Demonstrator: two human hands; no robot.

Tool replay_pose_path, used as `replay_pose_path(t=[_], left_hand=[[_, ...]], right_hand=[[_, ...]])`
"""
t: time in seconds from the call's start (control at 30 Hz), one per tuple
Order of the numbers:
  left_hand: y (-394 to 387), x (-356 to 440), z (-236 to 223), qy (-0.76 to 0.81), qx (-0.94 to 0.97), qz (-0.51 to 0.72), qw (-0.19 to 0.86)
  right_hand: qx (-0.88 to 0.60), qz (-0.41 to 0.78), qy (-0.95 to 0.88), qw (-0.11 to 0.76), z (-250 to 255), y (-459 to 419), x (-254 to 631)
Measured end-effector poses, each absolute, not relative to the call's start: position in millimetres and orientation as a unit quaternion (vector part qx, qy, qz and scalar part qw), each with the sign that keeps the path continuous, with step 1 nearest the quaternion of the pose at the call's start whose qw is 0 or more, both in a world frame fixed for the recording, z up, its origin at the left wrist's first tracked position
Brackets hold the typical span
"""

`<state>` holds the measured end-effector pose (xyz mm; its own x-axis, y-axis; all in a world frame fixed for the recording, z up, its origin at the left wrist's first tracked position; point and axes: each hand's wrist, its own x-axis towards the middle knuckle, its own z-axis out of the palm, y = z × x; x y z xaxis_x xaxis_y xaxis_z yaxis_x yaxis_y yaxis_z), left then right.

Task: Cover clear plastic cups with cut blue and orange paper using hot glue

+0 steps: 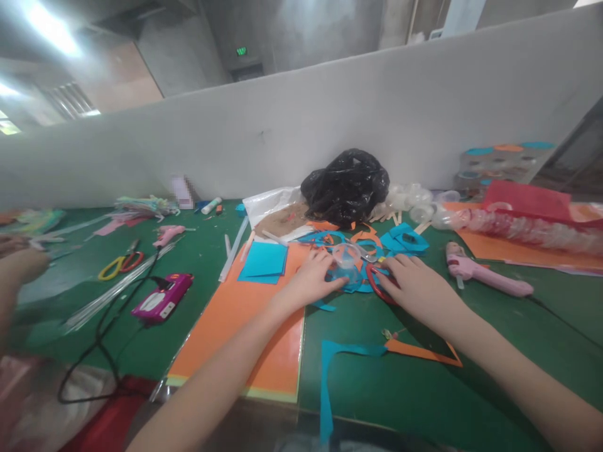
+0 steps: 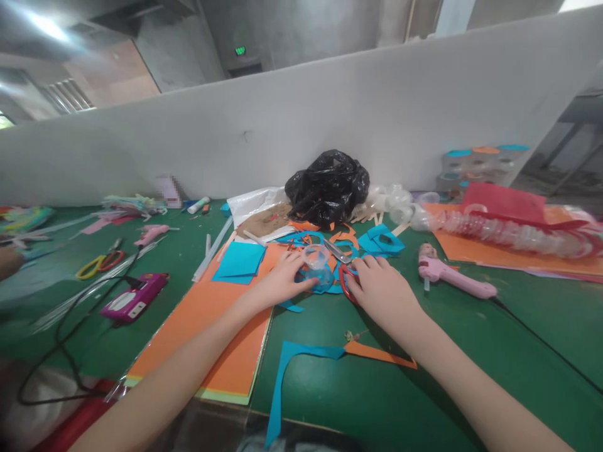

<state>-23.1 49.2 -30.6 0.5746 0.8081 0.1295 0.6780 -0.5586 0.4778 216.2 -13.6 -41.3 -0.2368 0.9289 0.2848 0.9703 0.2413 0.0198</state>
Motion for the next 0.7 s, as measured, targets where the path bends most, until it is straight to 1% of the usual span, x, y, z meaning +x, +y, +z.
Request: replay_pose_path(t=[0.2,0.33,0.53,0.7], left_hand=[[41,-15,-26,0.452,0.848,0.187,0.203],[37,-13,-27,0.458,0.843,0.183,0.216],[41,-16,-32,0.463,0.848,0.199,0.166],[41,-16,-30,0.476,0.842,0.189,0.170]], right_hand=[[-0.597,-0.073,-0.783,0.159,-47,-10,223],[-0.577,-0.066,-0.796,0.171,-48,-8,224],[-0.560,-0.069,-0.806,0.176,-46,-8,224],[-0.555,-0.061,-0.808,0.187,-46,-9,223]])
